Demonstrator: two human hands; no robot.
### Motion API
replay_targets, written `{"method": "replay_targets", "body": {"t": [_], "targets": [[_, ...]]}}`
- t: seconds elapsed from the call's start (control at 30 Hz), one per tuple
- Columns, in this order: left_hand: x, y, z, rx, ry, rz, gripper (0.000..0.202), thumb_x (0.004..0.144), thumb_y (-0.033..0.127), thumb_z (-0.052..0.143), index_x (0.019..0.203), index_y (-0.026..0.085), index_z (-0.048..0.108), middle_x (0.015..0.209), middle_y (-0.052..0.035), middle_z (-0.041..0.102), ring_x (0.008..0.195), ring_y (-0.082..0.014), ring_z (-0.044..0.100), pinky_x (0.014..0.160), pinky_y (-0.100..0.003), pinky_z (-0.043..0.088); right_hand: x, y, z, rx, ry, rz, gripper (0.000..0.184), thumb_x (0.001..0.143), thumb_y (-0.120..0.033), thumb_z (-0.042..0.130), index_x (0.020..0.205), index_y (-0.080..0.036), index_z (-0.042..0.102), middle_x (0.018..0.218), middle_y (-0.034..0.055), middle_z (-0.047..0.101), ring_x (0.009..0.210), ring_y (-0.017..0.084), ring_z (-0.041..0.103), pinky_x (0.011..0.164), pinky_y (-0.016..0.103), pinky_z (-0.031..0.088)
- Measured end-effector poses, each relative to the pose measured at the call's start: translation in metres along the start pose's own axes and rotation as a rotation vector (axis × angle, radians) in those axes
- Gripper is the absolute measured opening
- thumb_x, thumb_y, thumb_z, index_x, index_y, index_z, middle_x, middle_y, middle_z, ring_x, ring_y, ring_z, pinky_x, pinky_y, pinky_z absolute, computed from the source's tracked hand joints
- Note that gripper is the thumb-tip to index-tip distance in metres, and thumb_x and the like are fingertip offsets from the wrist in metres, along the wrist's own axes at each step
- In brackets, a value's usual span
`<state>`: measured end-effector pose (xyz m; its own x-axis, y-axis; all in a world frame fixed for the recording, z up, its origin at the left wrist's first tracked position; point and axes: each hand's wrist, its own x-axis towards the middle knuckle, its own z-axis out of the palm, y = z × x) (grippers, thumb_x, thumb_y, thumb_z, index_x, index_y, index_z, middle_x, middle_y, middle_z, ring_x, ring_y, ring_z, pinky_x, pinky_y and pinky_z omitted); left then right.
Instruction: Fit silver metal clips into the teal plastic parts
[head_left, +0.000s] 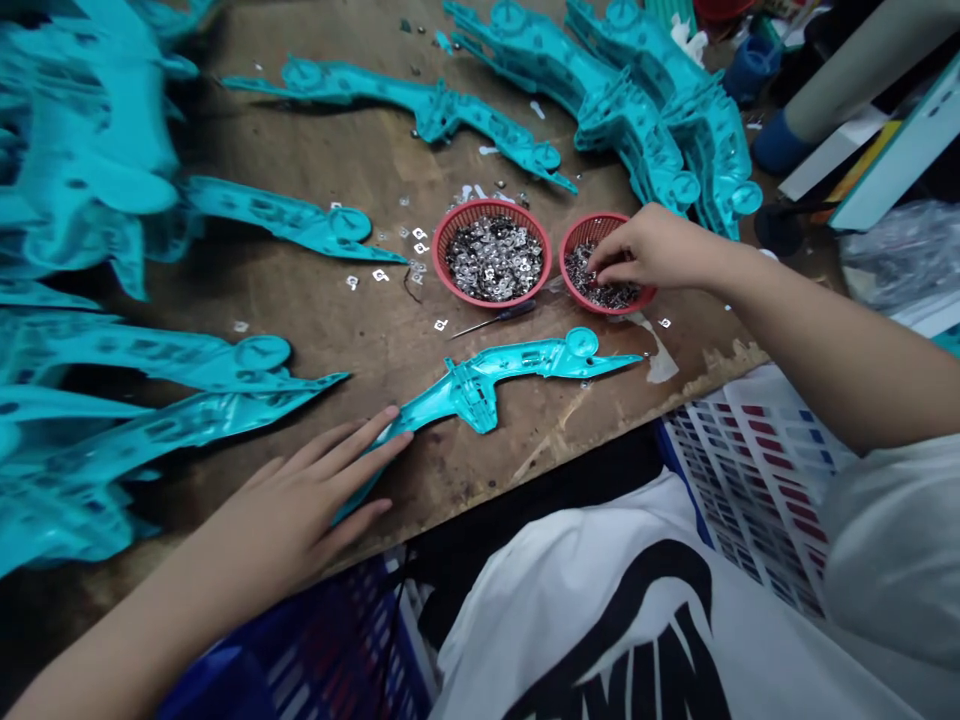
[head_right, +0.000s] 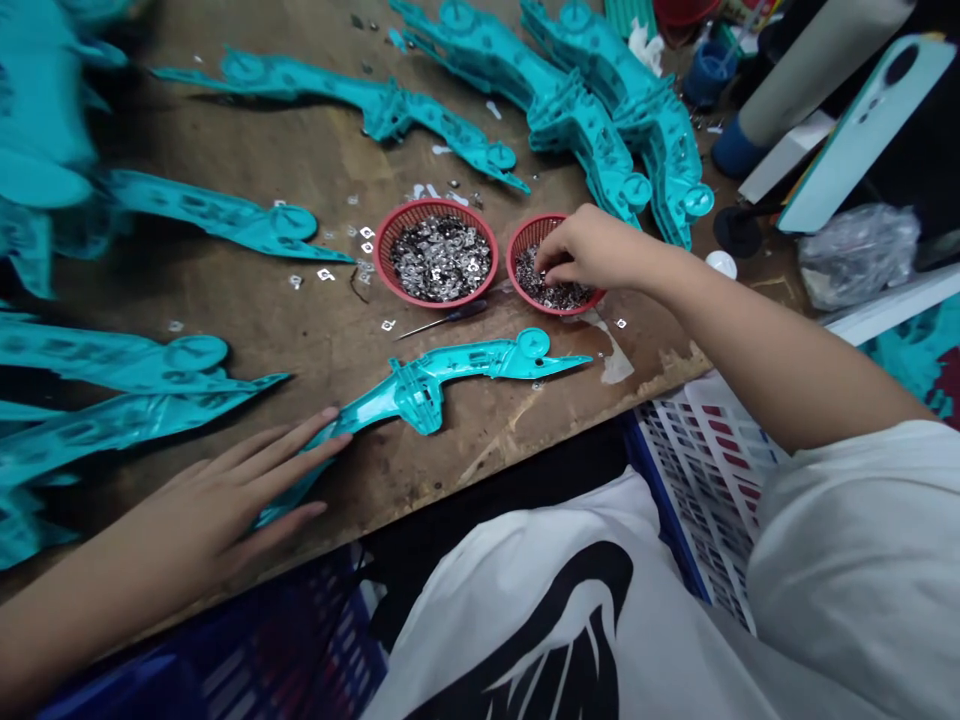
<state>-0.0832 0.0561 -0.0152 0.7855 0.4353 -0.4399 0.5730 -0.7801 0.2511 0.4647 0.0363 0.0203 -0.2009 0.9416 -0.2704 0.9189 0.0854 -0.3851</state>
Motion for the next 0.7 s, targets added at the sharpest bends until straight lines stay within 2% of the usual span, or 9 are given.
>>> {"method": "replay_targets", "body": {"t": [0.1,0.2,0.3,0.5,0.7], "targets": [[0.000,0.000,0.003,-0.026,0.024,0.003,0.065,0.116,0.053,0.052,0.181,0.045,0.060,0.194,0.0012,0.047,0.175,-0.0413,0.058,0.128,-0.065,0.067,-0.001,0.001,-0.001,-0.017,0.004,0.000,0.030,0.112,-0.037,0.073,0.127,-0.027,0.096,0.122,0.0049,0.093,0.119,0.031,0.083,0.110,0.046,0.063],[-0.001,-0.004,0.008,-0.025,0.047,0.017,0.065,0.117,0.055,0.048,0.181,0.046,0.059,0.194,0.0025,0.045,0.173,-0.0418,0.059,0.127,-0.070,0.067,-0.001,0.004,-0.003,-0.027,0.020,-0.013,0.035,0.109,-0.026,0.067,0.128,-0.026,0.096,0.131,0.0055,0.091,0.125,0.032,0.083,0.117,0.049,0.063],[-0.003,-0.009,0.012,-0.005,0.067,0.038,0.066,0.118,0.057,0.044,0.182,0.048,0.057,0.194,0.0031,0.044,0.173,-0.0414,0.060,0.125,-0.071,0.068,-0.001,0.005,-0.004,-0.044,0.055,-0.016,0.038,0.104,-0.019,0.063,0.124,-0.023,0.096,0.140,0.0094,0.089,0.127,0.034,0.082,0.118,0.052,0.062],[-0.007,-0.015,0.017,-0.017,0.157,0.116,0.068,0.119,0.060,0.038,0.185,0.053,0.049,0.193,0.0060,0.044,0.170,-0.0384,0.063,0.113,-0.063,0.076,-0.002,-0.002,-0.004,-0.089,0.027,0.083,0.040,0.107,-0.024,0.065,0.135,-0.021,0.093,0.131,0.0106,0.091,0.117,0.034,0.084,0.110,0.050,0.063],[-0.008,-0.017,0.019,-0.018,0.069,0.042,0.067,0.116,0.059,0.043,0.182,0.056,0.052,0.194,0.0067,0.043,0.173,-0.0368,0.060,0.113,-0.066,0.075,0.000,0.002,-0.002,-0.150,-0.016,0.095,0.039,0.112,-0.027,0.061,0.134,-0.019,0.092,0.132,0.0120,0.091,0.120,0.034,0.083,0.114,0.049,0.060]]}}
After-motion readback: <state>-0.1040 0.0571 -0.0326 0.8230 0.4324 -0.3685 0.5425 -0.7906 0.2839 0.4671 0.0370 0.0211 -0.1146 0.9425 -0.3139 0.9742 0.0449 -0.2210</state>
